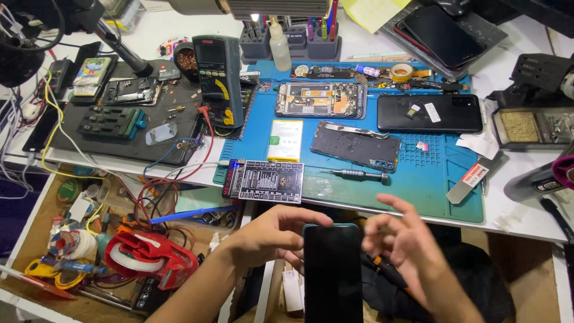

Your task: Repairing a smartphone by carefully connecting internal ribbon cables and inspecting the chassis.

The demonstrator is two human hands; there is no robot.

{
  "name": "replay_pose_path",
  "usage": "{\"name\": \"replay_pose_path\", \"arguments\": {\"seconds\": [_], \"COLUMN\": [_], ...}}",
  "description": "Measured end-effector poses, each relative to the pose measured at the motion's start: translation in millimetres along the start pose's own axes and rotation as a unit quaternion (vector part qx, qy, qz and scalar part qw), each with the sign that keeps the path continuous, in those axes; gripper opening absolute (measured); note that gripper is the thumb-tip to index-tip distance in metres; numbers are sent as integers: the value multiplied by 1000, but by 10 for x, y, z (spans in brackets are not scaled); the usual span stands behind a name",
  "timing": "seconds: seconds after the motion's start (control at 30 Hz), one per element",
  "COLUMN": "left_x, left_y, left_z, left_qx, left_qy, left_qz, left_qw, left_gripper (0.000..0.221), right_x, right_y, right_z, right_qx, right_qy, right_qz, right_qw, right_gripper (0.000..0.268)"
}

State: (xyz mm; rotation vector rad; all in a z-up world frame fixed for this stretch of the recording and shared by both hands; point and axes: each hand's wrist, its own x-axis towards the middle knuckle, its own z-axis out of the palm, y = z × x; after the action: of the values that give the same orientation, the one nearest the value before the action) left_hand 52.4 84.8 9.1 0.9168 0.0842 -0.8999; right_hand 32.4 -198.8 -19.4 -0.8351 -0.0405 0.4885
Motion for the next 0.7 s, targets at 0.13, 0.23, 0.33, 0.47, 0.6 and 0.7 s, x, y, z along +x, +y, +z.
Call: {"name": "replay_pose_path", "arguments": {"seconds": [0.13, 0.23, 0.33, 0.47, 0.6, 0.7], "left_x": [237, 463, 618, 672, 594, 495], "left_y": [356, 526, 603, 534, 389, 332], "left_z": [209, 360, 707, 1049, 1137, 1134], "left_qx": [37, 103, 208, 293, 331, 330], "left_qy": [-115, -120, -69, -7, 15, -2], "left_qz": [-53, -62, -62, 20, 85, 127], "left_qw": [991, 986, 974, 956, 940, 935], "left_gripper": [57, 50, 63, 69, 76, 85], "right_x": [-4, 8, 43, 14, 26, 23], "right_y": [133, 225, 234, 44, 83, 141], "right_z": [318, 299, 193, 365, 232, 108], "right_qx": [-267, -80, -57, -83, -100, -82], "right_qy": [72, 80, 173, 248, 285, 269], "right_qz": [81, -55, -115, -135, -196, -221], "right_qw": [958, 992, 977, 956, 933, 934], "right_gripper": [120, 102, 92, 83, 82, 86]}}
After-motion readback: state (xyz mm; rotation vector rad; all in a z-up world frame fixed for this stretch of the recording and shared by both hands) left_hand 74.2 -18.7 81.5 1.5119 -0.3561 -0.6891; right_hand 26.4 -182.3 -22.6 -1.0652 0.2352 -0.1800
